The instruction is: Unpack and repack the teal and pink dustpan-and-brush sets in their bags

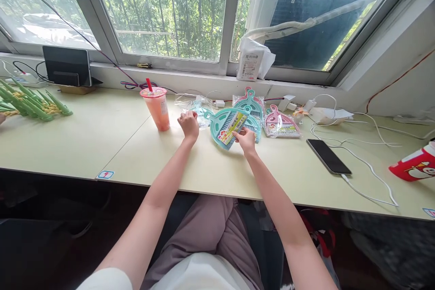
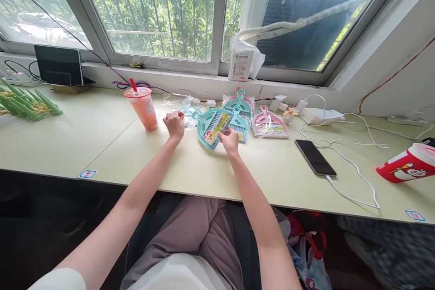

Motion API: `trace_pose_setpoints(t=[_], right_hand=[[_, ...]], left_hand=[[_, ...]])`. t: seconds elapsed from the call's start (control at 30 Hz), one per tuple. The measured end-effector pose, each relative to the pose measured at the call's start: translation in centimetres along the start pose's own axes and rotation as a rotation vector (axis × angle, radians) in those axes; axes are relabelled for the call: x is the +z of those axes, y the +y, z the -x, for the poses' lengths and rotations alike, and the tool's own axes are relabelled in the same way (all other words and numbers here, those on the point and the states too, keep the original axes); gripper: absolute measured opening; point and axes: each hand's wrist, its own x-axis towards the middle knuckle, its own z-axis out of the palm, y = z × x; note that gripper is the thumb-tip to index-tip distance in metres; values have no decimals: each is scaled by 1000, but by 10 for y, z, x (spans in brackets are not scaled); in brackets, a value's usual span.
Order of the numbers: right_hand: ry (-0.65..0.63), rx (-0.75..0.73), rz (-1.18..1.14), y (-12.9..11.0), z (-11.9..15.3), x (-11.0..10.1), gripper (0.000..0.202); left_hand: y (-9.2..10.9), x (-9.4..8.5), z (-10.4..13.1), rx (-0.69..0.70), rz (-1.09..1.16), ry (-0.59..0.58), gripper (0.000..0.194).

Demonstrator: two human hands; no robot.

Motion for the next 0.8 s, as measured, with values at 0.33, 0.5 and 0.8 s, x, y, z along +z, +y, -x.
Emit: trace_pose_setpoints(t=[0.33,0.5,0.8], right_hand=[[-139,93,-203,-10,7,3,37],[-11,127,-314,-9,5,1,39],[32,31,-458,-12,6,1,47]], left_hand=[[19,-2,12,320,182,0,19],[33,-6,21,429,307,-44,21],[46,-10,26,-178,923,345,82]])
